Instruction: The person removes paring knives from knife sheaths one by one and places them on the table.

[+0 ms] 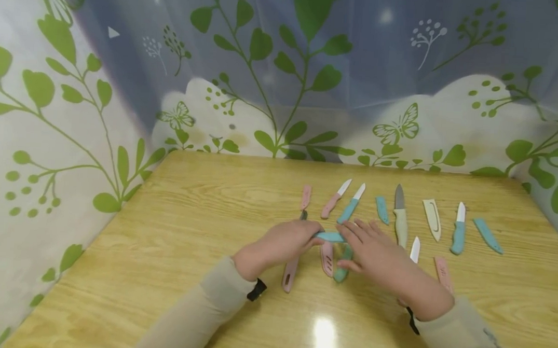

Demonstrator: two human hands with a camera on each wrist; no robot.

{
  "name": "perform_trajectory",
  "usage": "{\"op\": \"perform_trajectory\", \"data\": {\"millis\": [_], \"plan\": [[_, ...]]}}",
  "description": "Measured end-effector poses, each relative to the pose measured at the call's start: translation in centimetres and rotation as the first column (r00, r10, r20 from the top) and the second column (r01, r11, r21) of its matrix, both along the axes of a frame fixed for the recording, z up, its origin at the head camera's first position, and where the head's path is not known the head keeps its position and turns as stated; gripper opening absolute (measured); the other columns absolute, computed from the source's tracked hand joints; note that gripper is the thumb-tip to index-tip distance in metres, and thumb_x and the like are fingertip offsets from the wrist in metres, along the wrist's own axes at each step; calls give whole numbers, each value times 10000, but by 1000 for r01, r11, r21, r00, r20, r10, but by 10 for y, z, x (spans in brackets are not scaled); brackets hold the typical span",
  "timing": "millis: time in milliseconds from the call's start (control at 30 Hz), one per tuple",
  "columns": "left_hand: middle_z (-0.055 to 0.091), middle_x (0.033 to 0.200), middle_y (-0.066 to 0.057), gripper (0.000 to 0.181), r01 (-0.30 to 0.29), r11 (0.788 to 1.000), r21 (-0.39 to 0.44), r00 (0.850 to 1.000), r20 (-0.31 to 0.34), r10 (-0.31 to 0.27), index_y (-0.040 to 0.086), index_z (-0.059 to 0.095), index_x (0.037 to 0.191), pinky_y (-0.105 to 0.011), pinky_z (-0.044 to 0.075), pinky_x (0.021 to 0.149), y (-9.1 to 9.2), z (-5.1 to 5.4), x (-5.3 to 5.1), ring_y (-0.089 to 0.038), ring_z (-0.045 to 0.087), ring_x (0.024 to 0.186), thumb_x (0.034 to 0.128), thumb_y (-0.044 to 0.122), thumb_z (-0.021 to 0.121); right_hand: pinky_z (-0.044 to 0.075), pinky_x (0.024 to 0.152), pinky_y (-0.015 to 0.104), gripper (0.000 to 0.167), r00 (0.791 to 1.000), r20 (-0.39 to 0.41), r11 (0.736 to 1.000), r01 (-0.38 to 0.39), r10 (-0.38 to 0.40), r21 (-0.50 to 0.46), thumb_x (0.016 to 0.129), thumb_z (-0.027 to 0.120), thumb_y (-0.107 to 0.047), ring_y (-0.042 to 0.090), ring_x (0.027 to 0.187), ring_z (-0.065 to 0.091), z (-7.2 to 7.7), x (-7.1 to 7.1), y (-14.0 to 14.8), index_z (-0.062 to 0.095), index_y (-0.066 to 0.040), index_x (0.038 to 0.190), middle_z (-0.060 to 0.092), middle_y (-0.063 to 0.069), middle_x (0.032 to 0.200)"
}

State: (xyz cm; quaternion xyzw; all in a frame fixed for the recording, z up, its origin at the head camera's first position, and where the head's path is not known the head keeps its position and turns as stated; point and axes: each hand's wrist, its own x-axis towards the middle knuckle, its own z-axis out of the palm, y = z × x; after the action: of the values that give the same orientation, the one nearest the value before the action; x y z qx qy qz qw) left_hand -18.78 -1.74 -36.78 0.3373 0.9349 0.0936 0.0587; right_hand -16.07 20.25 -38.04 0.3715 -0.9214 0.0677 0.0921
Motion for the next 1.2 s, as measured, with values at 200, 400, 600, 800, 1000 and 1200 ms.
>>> {"op": "perform_trajectory", "data": {"millis": [200,400,600,800,1000,1200], "plan": [[659,948,45,314,21,1000,9,1000,-5,-21,135,611,1152,-163,456,653,4,-3,3,-41,585,796,1021,352,425,509,903,482,565,996,-74,998,-47,44,-35,849,734,-288,336,1035,641,-1,1,-4,534,25,1274,652,139,1122],[653,969,64,318,56,998,22,998,-21,-55,146,606,1155,-155,460,695,7,-4,6,-36,597,855,1022,360,412,532,667,306,370,979,-185,992,-102,87,-74,896,677,-272,158,783,637,-5,0,-5,576,-36,1162,646,21,906],[620,910,77,303,66,998,17,998,-12,-66,152,594,1156,-154,423,647,8,-3,7,-21,537,764,1028,356,410,533,662,299,214,977,-201,992,-90,71,-85,930,629,-234,167,755,637,-5,0,-6,628,-47,1034,646,18,868],[622,931,75,321,81,997,-1,996,-24,-81,160,575,1209,-155,415,641,7,-3,9,-22,528,760,1036,360,393,538,672,298,202,983,-172,994,-76,62,-79,934,617,-242,160,762,645,-4,1,-5,628,-68,1037,651,-2,875],[617,935,83,313,72,997,-6,997,-4,-72,178,569,1200,-164,413,634,7,-2,9,-23,522,755,1037,371,383,537,657,287,218,978,-191,991,-102,84,-86,953,580,-266,151,745,645,-4,-1,-5,628,-71,1037,651,-10,864],[604,921,94,303,57,998,-1,998,12,-57,187,570,1176,-168,411,631,7,-1,10,-24,520,754,1036,378,382,533,656,284,214,983,-166,993,-90,75,-80,957,573,-266,144,742,638,-4,0,-4,632,-75,1032,647,-16,861]]}}
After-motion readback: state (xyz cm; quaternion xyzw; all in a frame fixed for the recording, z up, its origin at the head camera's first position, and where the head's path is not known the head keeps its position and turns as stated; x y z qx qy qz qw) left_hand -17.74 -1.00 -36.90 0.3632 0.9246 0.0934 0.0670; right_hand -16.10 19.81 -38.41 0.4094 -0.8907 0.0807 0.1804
